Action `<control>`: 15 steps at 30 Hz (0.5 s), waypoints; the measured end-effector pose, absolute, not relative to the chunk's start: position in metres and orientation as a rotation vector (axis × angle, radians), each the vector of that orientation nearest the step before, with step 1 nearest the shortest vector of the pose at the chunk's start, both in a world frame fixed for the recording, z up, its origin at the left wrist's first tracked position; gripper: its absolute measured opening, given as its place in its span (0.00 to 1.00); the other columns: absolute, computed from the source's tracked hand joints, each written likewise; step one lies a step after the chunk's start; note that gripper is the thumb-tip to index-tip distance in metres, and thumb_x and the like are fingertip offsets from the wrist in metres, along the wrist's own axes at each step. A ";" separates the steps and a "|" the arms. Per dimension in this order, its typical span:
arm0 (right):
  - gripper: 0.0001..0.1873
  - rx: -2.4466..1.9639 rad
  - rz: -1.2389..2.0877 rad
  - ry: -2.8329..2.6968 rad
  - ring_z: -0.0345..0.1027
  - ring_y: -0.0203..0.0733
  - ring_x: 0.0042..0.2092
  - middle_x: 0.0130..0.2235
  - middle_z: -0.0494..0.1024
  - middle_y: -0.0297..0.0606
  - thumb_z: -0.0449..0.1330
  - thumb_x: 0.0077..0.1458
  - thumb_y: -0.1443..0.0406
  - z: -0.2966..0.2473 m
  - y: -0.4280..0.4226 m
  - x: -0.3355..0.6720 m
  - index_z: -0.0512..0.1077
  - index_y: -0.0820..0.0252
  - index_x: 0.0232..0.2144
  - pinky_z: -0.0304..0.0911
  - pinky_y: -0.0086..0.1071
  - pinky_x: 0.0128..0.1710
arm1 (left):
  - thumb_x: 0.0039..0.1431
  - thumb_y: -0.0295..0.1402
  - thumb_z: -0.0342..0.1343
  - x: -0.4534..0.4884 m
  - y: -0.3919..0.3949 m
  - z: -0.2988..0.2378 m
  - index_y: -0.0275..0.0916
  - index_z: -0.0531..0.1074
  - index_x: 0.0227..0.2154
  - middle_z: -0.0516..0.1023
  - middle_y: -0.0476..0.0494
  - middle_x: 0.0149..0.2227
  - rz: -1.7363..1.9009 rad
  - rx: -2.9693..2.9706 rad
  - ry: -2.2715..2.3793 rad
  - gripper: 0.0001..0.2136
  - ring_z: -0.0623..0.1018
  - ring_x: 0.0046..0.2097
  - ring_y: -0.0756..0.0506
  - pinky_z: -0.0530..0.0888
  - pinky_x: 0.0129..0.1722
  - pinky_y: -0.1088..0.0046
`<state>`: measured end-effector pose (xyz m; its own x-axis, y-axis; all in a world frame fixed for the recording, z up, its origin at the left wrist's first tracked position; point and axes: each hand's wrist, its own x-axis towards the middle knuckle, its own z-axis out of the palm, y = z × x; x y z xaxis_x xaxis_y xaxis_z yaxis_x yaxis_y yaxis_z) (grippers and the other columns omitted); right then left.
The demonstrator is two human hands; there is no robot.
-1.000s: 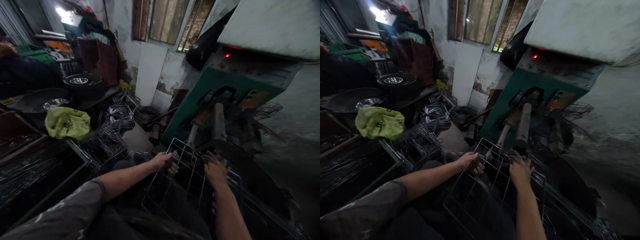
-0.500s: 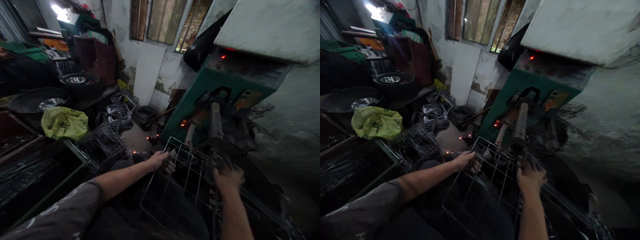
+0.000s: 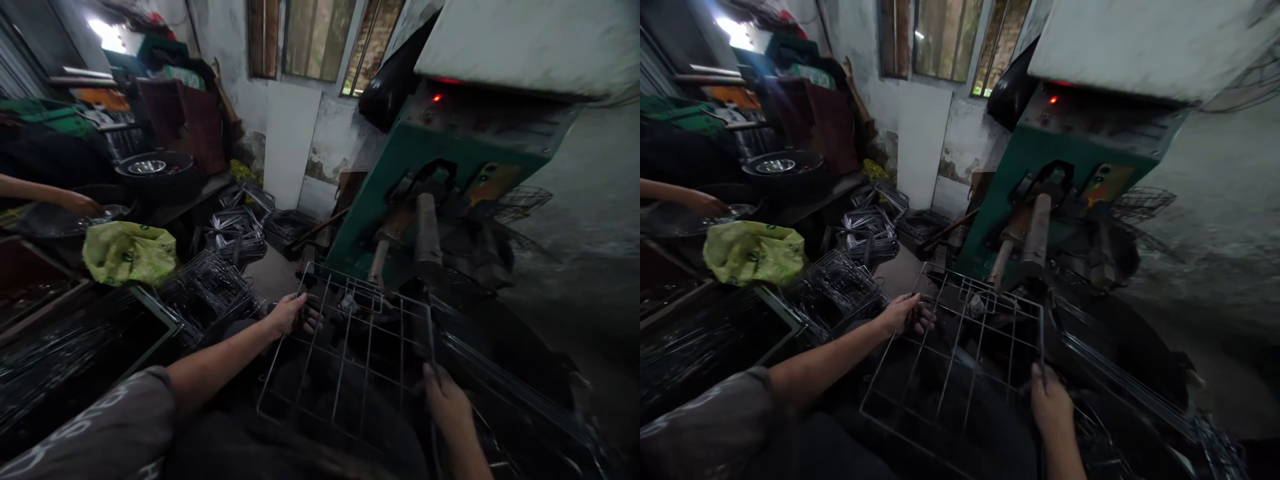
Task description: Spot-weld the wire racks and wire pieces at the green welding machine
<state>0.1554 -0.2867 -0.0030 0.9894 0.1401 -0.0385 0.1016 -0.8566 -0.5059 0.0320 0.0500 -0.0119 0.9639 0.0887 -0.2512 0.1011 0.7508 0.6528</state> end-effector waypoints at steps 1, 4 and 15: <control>0.34 -2.594 0.108 -0.153 0.70 0.61 0.46 0.39 0.77 0.57 0.40 0.41 0.39 -0.002 -0.284 0.157 0.68 0.58 0.31 0.64 0.47 0.47 | 0.59 0.44 0.55 0.032 0.052 -0.012 0.32 0.64 0.46 0.78 0.37 0.26 -0.001 0.725 0.276 0.20 0.80 0.27 0.40 0.73 0.20 0.73; 0.32 -2.570 0.090 -0.118 0.69 0.62 0.45 0.38 0.77 0.56 0.41 0.40 0.39 -0.001 -0.280 0.162 0.67 0.56 0.30 0.64 0.48 0.46 | 0.59 0.44 0.55 0.034 0.054 -0.014 0.32 0.63 0.48 0.78 0.37 0.26 -0.011 0.728 0.262 0.22 0.80 0.28 0.39 0.74 0.21 0.71; 0.32 -2.541 0.122 -0.143 0.69 0.58 0.45 0.35 0.77 0.53 0.44 0.43 0.41 0.002 -0.277 0.161 0.71 0.59 0.32 0.63 0.47 0.47 | 0.64 0.39 0.49 0.034 0.056 -0.009 0.29 0.60 0.53 0.79 0.32 0.29 -0.022 0.732 0.326 0.21 0.80 0.27 0.40 0.74 0.23 0.70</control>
<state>0.1612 -0.2770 0.0017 0.9900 0.1294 -0.0560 0.0757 -0.8233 -0.5626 0.0337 0.0559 -0.0094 0.9495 0.0934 -0.2996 0.1327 0.7457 0.6529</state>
